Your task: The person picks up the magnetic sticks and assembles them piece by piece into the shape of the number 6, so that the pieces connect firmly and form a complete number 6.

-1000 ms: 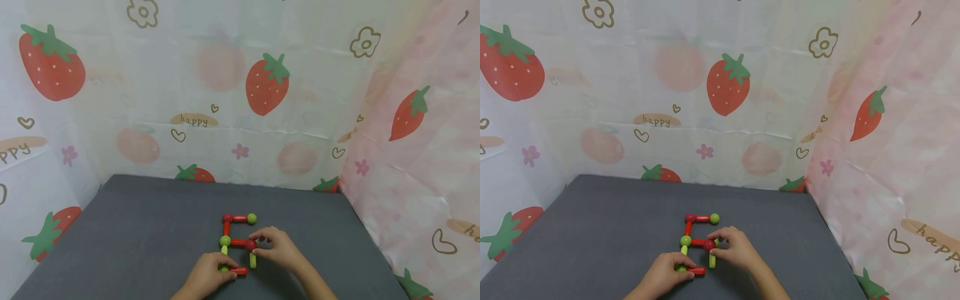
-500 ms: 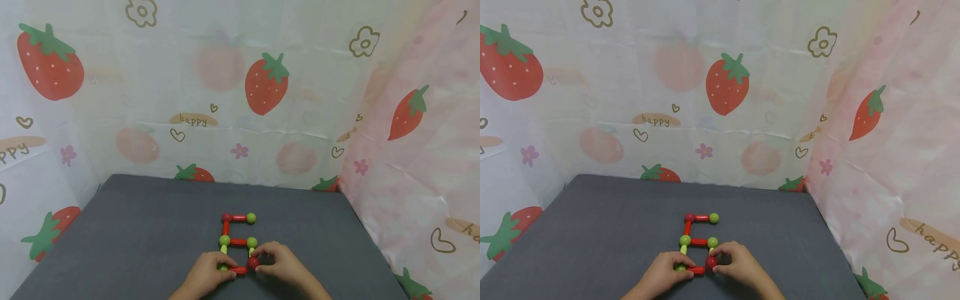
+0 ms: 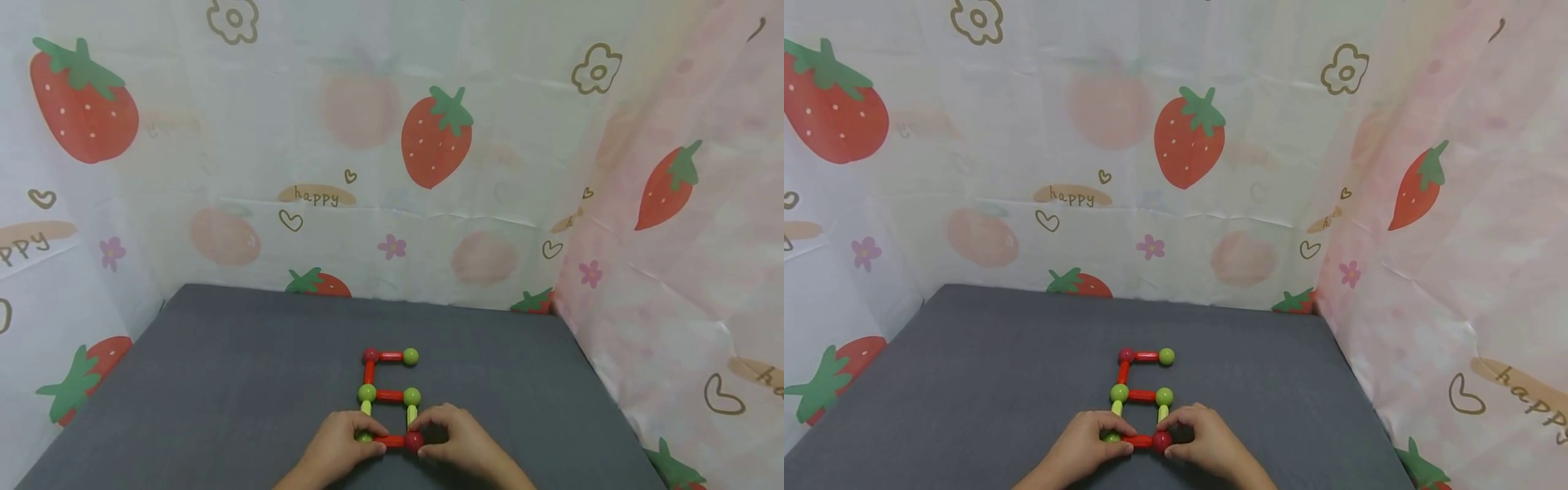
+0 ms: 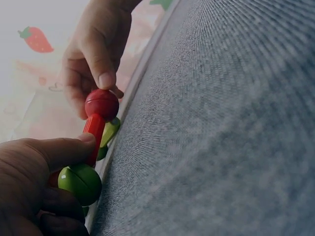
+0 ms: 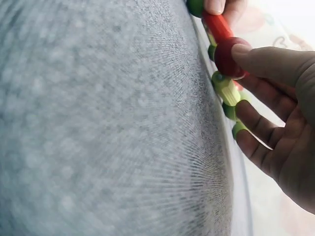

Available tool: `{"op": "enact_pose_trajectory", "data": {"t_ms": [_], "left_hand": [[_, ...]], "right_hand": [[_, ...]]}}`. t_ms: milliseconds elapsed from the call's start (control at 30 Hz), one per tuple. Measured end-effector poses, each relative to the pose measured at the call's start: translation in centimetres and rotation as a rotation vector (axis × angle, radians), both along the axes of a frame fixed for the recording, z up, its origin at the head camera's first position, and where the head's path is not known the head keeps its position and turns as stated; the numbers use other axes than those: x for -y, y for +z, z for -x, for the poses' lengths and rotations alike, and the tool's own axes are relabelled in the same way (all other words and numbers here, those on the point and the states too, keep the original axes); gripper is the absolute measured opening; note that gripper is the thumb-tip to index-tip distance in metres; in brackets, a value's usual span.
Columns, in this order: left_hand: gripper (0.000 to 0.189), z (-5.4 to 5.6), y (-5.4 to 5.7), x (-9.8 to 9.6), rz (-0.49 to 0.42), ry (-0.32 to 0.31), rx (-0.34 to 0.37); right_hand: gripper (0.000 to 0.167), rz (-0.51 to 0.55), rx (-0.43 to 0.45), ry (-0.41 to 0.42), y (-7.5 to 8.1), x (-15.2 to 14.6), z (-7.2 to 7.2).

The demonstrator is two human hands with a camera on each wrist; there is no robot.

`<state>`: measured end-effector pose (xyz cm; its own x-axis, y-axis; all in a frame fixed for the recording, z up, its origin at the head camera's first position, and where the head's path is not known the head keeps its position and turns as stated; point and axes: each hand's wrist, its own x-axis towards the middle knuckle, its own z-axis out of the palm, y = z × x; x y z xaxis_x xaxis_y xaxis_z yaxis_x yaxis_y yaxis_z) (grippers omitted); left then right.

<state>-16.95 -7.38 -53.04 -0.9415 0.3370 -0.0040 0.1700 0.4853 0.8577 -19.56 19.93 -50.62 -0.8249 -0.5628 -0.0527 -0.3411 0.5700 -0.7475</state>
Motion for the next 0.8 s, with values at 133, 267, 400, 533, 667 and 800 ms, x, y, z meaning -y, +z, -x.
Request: {"op": "enact_pose_trajectory", "data": {"t_ms": [133, 267, 400, 533, 667, 800], "left_hand": [[0.014, 0.0, 0.0, -0.1, 0.008, 0.006, 0.01], [0.014, 0.0, -0.1, 0.0, 0.014, 0.003, -0.004], [0.015, 0.0, -0.1, 0.1, 0.002, -0.002, -0.027], [0.014, -0.1, -0.2, 0.1, -0.003, -0.006, -0.027], [0.014, -0.1, -0.2, 0.1, -0.006, -0.01, -0.03], [0.014, 0.0, -0.3, 0.1, -0.004, -0.014, -0.017]], "right_hand": [[0.03, -0.002, -0.009, 0.009, -0.1, 0.0, 0.0], [0.031, -0.007, -0.022, 0.026, -0.2, 0.0, 0.1], [0.032, -0.014, -0.018, 0.06, -0.1, -0.1, 0.4], [0.031, -0.012, 0.0, 0.128, 0.2, -0.3, 0.9], [0.028, 0.026, 0.03, 0.202, 0.5, -0.5, 1.8], [0.029, 0.037, 0.036, 0.229, 0.8, -0.5, 2.8]]}}
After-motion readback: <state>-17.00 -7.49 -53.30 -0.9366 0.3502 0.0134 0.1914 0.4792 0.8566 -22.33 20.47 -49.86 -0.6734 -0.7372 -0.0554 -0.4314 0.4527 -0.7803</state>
